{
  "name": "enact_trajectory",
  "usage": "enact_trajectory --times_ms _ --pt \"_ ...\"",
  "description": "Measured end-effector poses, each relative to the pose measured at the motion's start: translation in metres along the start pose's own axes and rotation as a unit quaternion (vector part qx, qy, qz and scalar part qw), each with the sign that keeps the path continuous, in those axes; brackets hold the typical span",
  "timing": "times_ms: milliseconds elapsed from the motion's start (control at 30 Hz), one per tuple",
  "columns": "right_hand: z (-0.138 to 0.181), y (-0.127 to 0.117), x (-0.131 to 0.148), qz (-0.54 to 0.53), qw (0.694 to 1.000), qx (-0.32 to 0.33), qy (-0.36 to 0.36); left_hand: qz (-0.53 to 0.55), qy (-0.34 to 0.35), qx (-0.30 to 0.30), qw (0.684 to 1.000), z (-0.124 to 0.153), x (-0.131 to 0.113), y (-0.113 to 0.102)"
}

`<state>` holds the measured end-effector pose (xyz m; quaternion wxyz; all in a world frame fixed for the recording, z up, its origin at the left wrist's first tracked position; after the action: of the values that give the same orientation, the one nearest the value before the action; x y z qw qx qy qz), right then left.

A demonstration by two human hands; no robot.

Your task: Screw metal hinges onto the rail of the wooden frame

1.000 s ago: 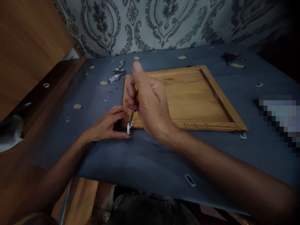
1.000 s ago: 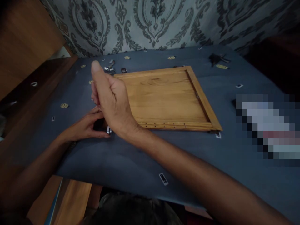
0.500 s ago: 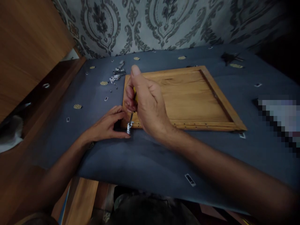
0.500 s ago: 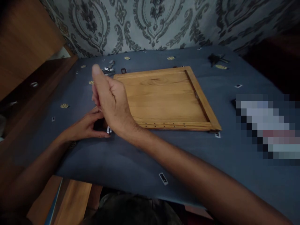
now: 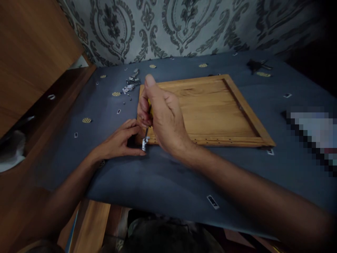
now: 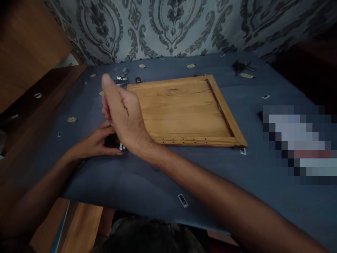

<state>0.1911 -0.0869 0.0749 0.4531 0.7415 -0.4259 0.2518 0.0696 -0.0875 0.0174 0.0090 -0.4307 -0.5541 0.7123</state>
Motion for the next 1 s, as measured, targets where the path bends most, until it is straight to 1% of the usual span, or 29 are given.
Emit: enact_trajectory --times_ms 133,267,467,567,667,900,1000 --pt "0.002 0.002 0.002 0.020 1.000 0.019 0.000 0.007 0.003 0.000 1.000 -0.001 0.000 0.000" --pt "0.005 0.006 0.009 0.027 0.999 0.036 -0.027 0.027 0.011 -0.005 1.000 -0.001 0.000 0.001" --pt "0.001 0.005 0.018 0.022 0.998 0.013 -0.054 0.012 -0.002 0.002 1.000 0.000 0.002 0.000" --pt "0.000 0.004 0.015 0.021 0.999 0.013 -0.038 0.008 -0.004 0.009 1.000 0.000 0.002 0.000" --pt "0.001 0.004 0.009 0.007 1.000 0.012 -0.014 0.014 0.006 0.001 1.000 0.000 0.001 -0.001" --pt "0.004 0.003 0.005 0.005 1.000 0.022 -0.004 0.013 0.016 -0.001 1.000 0.000 -0.003 -0.001" --pt "0.004 0.003 0.006 0.013 0.999 0.025 -0.016 0.015 0.010 0.001 1.000 0.000 -0.004 -0.001"
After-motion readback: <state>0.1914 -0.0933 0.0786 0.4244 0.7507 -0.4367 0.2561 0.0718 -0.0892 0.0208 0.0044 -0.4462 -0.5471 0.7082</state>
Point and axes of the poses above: each hand's wrist, its own z-axis away from the middle knuckle, its own y-axis out of the palm, x = y × z, the point moved 7 cm from there along -z, towards the middle knuckle, and after that the axes turned 14 degrees about -y, right-handed, at the moved point
